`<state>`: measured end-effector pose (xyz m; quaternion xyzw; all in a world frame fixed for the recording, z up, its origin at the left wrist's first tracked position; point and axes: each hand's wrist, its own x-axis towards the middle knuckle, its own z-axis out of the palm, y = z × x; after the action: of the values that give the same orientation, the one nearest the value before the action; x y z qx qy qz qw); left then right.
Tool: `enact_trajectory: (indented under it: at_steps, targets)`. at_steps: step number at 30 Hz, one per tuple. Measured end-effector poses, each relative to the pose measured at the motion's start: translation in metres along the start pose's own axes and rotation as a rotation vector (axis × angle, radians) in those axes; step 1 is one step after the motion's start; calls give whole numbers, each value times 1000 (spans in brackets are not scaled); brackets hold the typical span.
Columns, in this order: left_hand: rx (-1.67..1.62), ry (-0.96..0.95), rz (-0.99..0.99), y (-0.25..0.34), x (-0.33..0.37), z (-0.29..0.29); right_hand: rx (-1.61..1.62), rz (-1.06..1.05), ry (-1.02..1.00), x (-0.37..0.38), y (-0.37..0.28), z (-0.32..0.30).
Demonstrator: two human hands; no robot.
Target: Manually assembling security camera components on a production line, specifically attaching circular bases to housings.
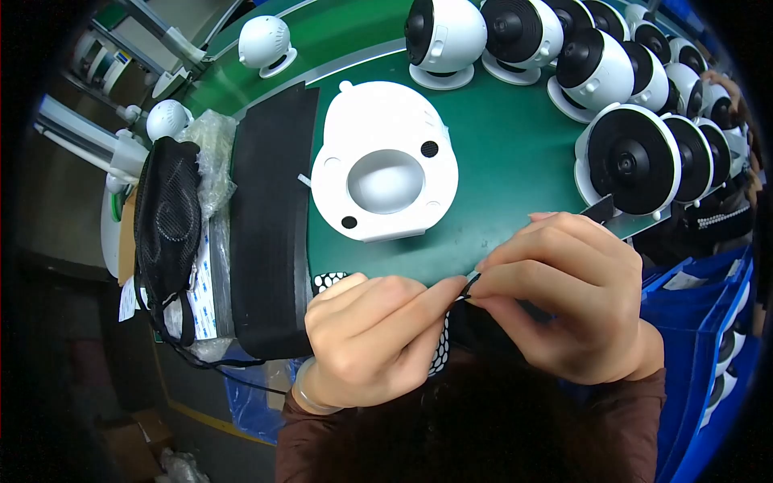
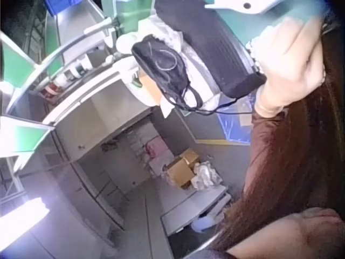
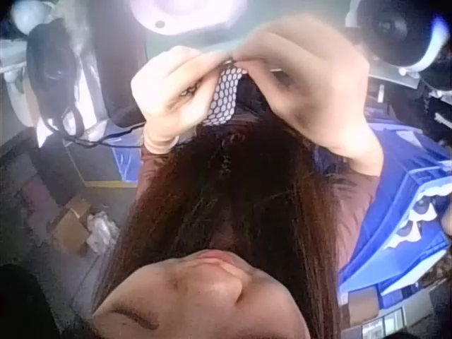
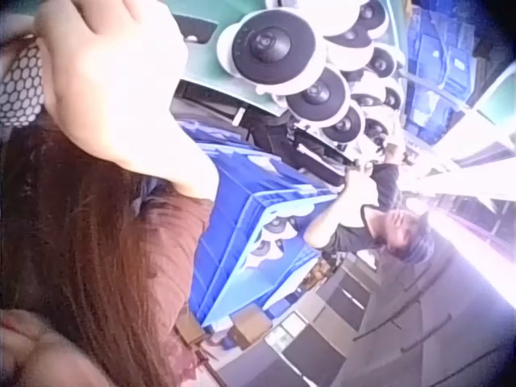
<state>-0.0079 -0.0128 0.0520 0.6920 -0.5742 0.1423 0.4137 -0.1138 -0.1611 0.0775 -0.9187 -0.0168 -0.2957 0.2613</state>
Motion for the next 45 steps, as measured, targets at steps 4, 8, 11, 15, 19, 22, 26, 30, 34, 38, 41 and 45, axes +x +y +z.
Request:
enact_trajectory:
  at_steps: [4, 8, 11, 15, 19, 22, 26, 30, 34, 38, 41, 45]
  targets:
    - [10, -34, -8, 0, 0, -1, -37, -2, -14, 0, 0, 0]
    - [-27, -25, -16, 0, 0, -1, 0, 43, -77, 2, -2, -4]
    - [-8, -41, -54, 3, 1, -3, -32, 40, -103, 3, -4, -5]
    - [-98, -45, -213, 1, 5, -1, -43, -4, -67, 5, -5, -3]
    - [-116, 30, -342, -14, -12, 2, 388, 113, -22, 10, -12, -4]
    - [-49, 13, -481, -15, -26, 6, 151, 155, 166, 17, 16, 10]
    - [-77, 146, -523, -16, -30, 4, 430, 390, 106, 20, 21, 36]
    - [-93, 120, -473, -25, -27, 6, 371, 384, 150, 19, 20, 43]
    - [-118, 142, -473, -27, -23, 6, 240, 257, 232, 19, 25, 51]
    - [-116, 145, -468, -28, -21, 3, 166, 245, 132, 19, 19, 45]
    - [-146, 157, -454, -29, -21, 5, 150, 242, 144, 19, 18, 45]
    - [-134, 154, -436, -30, -21, 3, 177, 230, 235, 18, 22, 53]
